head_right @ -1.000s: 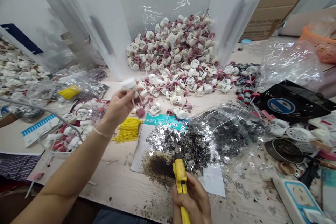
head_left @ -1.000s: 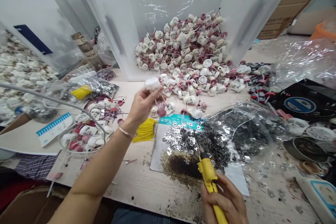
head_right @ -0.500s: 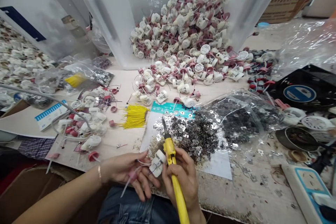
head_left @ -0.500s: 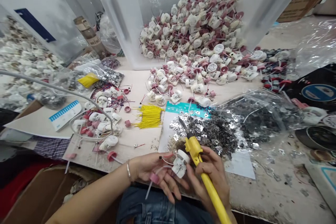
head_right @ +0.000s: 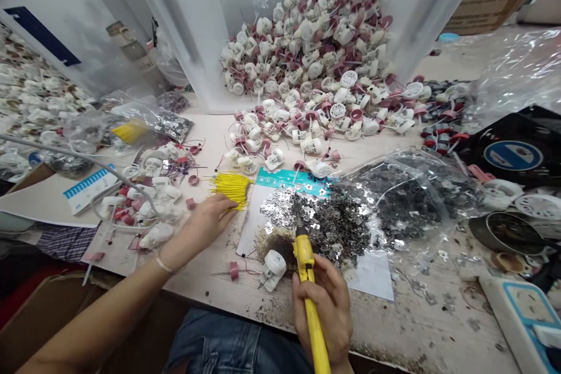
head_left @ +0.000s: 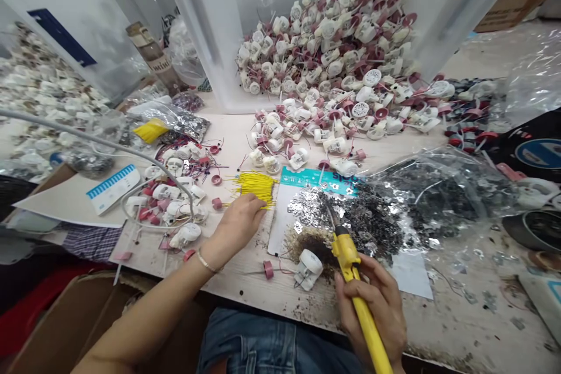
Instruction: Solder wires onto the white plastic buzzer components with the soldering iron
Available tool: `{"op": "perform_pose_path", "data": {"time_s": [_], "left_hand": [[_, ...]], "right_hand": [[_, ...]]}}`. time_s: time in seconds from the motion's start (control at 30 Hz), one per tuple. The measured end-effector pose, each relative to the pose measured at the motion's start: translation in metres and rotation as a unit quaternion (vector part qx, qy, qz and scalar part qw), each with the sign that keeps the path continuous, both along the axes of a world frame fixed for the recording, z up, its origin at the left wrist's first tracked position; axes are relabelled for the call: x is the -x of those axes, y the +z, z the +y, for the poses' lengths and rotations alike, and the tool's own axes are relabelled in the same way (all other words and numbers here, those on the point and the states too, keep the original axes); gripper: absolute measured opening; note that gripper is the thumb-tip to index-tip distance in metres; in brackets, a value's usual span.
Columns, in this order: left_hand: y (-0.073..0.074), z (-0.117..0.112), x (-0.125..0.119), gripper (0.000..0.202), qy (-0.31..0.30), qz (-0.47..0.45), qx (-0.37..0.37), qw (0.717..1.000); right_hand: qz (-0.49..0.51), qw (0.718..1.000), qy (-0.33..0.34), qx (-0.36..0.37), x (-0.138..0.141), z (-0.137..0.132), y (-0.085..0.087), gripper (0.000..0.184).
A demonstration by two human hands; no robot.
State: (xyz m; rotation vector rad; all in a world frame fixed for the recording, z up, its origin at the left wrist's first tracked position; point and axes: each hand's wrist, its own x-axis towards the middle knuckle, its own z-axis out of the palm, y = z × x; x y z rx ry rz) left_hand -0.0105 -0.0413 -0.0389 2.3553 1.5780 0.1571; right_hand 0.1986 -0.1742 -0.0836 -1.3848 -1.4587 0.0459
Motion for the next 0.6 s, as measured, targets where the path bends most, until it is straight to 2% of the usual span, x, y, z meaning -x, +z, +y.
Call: {"op": "perform_pose_path", "data": {"time_s": [0.1,0.23,0.33,0.43,0.5,0.53,0.6], "left_hand": [[-0.015,0.012,-0.005,0.016,-0.009,0.024,-0.021,0.999],[-0.019,0.014,0.004,0.017,-0.009,0.013,-0.094,0.995],[-0.020,0.013,0.010,0.019,-0.037,-0.032,-0.176,0.983],[-0.016,0.011,0.005,0.019,-0.054,-0.124,-0.227,0.965],[-0.010,0.009,-0.006,0.018,-0.050,-0.183,-0.204,0.960],[-0.007,0.007,-0.014,0.017,-0.049,-0.204,-0.165,0.964],[0.000,0.004,-0.031,0.016,-0.074,-0.214,-0.033,0.973]], "right_hand": [[0.023,0.999,-0.035,-0.004,-0.005,-0.007,0.003,0.016],[0.037,0.997,-0.065,-0.006,-0.015,-0.013,0.004,0.019],[0.037,0.998,-0.049,0.007,-0.022,-0.010,0.003,0.017],[0.051,0.998,-0.043,0.005,-0.027,-0.009,0.003,0.015],[0.097,0.993,-0.061,-0.003,-0.031,-0.014,0.003,0.018],[0.103,0.992,-0.069,-0.005,-0.033,-0.019,0.003,0.021],[0.060,0.996,-0.073,-0.003,-0.036,-0.033,0.002,0.030]]}}
